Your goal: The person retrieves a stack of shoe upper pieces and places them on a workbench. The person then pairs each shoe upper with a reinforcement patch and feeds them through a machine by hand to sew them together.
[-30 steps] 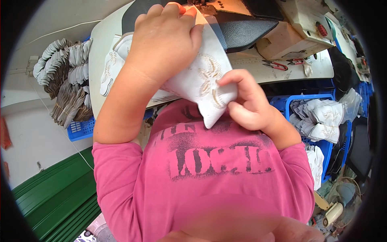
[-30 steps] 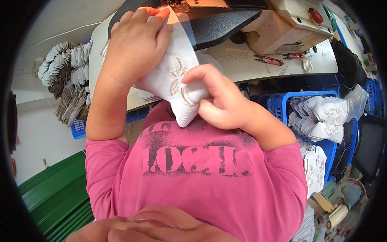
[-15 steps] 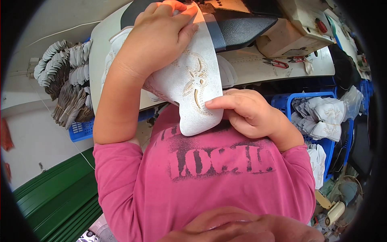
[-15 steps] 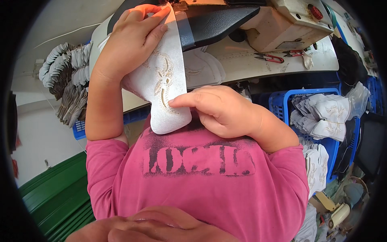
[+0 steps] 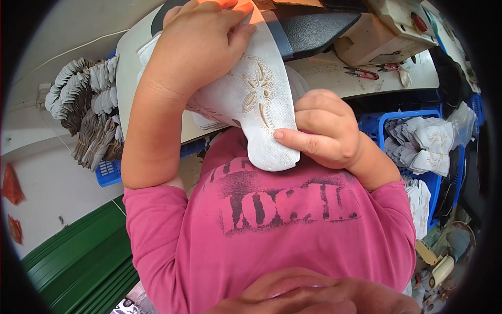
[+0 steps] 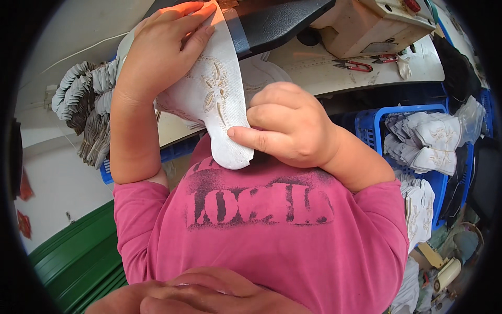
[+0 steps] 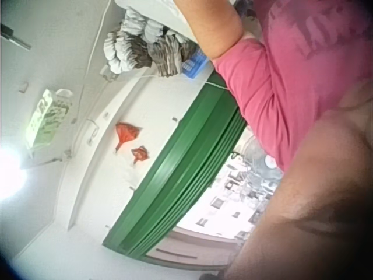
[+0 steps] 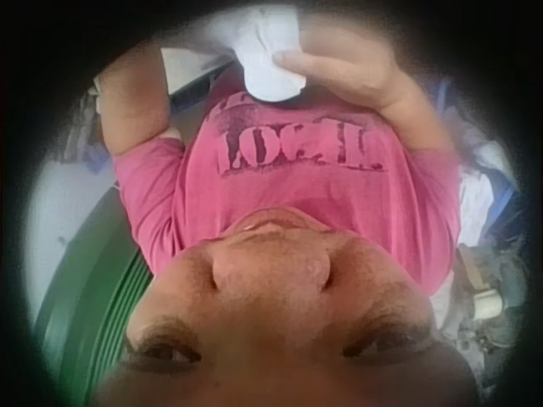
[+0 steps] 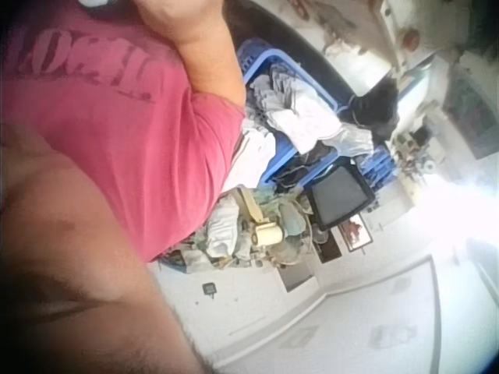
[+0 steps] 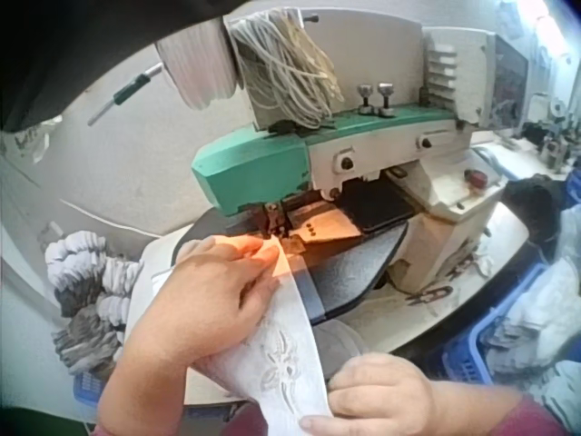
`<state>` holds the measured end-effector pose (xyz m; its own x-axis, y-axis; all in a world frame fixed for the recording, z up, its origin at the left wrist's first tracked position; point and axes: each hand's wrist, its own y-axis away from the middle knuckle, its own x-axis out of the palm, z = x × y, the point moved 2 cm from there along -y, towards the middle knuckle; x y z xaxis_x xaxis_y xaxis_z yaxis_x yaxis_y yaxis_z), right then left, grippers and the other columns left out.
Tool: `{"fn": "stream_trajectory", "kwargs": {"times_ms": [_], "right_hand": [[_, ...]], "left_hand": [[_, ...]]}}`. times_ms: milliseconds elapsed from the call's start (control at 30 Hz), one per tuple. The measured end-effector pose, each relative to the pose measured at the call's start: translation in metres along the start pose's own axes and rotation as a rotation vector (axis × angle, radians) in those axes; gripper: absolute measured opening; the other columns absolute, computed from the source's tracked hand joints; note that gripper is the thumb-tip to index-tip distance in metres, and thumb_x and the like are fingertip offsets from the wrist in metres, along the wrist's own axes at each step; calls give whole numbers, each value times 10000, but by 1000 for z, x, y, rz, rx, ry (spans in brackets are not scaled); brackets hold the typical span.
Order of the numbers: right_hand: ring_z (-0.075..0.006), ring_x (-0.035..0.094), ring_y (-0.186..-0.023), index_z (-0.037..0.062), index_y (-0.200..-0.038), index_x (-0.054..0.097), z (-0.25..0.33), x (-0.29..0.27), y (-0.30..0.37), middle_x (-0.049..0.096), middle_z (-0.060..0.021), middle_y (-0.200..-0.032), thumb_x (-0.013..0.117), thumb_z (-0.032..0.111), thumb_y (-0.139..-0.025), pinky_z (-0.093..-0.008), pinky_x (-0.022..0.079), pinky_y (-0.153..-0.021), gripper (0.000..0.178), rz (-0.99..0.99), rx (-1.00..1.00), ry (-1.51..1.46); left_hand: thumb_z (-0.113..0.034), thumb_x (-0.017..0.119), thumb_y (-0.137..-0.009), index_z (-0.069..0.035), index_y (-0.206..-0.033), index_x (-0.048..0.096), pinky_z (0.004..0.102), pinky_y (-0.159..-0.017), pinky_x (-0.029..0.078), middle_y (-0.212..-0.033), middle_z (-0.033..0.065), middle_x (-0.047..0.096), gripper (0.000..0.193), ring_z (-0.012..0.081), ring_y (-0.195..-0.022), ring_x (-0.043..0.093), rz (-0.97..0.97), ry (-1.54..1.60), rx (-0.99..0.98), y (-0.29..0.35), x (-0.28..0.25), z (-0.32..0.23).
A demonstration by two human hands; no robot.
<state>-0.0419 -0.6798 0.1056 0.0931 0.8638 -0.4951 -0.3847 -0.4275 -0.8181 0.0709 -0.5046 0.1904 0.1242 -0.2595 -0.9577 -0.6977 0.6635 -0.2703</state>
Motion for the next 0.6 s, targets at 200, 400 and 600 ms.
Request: {"fn": "stream_trajectory", "kwargs": {"times_ms": [200,400,600], "right_hand": [[-234,540,-803,119,-1007,792,-8,-9,0,550,-38,-863,749,132,-633,-365,476,-698,377,-72,22,191],[-231,590,-1003,180,-950,753,-25,-7,-8,687,8,-1070,720,198,-694,-388,431,-835,258,-94,40,362],[-227,593,-1031,186,-942,760,-41,-6,-17,708,45,-1045,727,194,-712,-396,417,-868,232,-84,28,426]], "left_hand": [[-287,597,-925,-47,-1061,742,527,-933,413,-970,228,694,312,393,-998,633,39,-118,-106,0,-5,-14],[-302,598,-934,-71,-1076,739,583,-1035,340,-927,204,704,306,383,-976,653,115,-99,-192,-3,6,5],[-422,560,-969,-178,-1242,722,564,-1131,232,-1109,94,720,401,266,-1051,667,-36,-246,-26,5,17,24]]}}
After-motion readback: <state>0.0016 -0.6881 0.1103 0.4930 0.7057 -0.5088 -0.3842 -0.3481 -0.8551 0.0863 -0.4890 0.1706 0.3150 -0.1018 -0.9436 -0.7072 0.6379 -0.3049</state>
